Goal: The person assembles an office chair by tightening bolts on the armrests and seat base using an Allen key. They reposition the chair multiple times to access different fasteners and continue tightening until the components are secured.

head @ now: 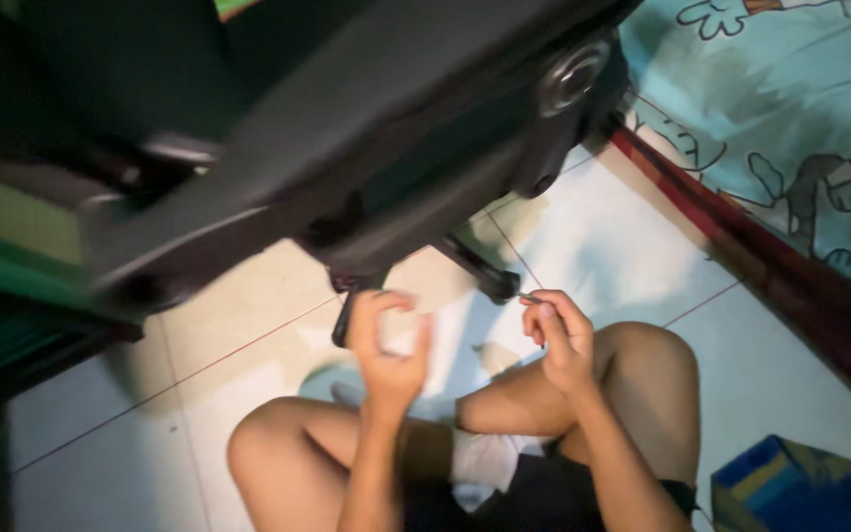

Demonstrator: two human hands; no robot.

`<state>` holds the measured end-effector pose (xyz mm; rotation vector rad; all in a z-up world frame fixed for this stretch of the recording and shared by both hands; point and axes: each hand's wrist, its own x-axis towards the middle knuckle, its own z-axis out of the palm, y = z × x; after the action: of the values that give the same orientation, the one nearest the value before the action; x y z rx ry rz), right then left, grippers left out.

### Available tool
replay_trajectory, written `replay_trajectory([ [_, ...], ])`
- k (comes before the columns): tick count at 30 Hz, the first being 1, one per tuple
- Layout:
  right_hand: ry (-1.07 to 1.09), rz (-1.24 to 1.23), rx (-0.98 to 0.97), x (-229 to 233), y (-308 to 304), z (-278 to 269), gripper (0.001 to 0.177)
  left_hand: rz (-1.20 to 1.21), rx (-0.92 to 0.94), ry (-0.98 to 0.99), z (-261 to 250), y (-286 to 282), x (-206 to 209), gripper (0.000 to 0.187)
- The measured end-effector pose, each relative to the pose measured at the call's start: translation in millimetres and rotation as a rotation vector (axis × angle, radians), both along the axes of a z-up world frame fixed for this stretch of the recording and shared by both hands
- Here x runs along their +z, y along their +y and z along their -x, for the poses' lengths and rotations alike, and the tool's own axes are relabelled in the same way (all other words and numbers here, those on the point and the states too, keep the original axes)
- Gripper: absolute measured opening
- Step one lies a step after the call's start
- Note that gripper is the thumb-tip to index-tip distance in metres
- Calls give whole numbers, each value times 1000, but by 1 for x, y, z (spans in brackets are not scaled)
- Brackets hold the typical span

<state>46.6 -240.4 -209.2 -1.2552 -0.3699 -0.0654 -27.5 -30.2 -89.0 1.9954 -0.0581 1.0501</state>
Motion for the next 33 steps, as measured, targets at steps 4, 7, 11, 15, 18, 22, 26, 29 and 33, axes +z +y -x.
replay_trajectory([
  [4,29,-39,-37,-1,-11,-21,25,73,-214,160,-48,-42,-23,33],
  [7,-18,2,-69,2,-20,-27,24,445,-326,184,-91,-51,-63,41],
  [11,-114,71,-33,21,-17,-33,23,864,-559,102,-129,-34,-116,48],
  [15,-313,156,-15,44,-4,-39,18,708,-544,110,-131,-6,-147,46],
  [18,-412,305,-44,63,5,-43,15,722,-629,111,-124,3,-154,52],
  [22,-545,451,-84,82,21,-42,17,780,-636,71,-119,4,-156,64],
  [26,-631,537,-119,96,30,-40,18,839,-569,60,-115,-1,-154,73],
  [29,-660,586,-124,100,34,-39,19,883,-579,50,-113,-4,-153,73],
  [33,-678,652,-128,109,38,-33,20,883,-655,-25,-111,-6,-145,70],
])
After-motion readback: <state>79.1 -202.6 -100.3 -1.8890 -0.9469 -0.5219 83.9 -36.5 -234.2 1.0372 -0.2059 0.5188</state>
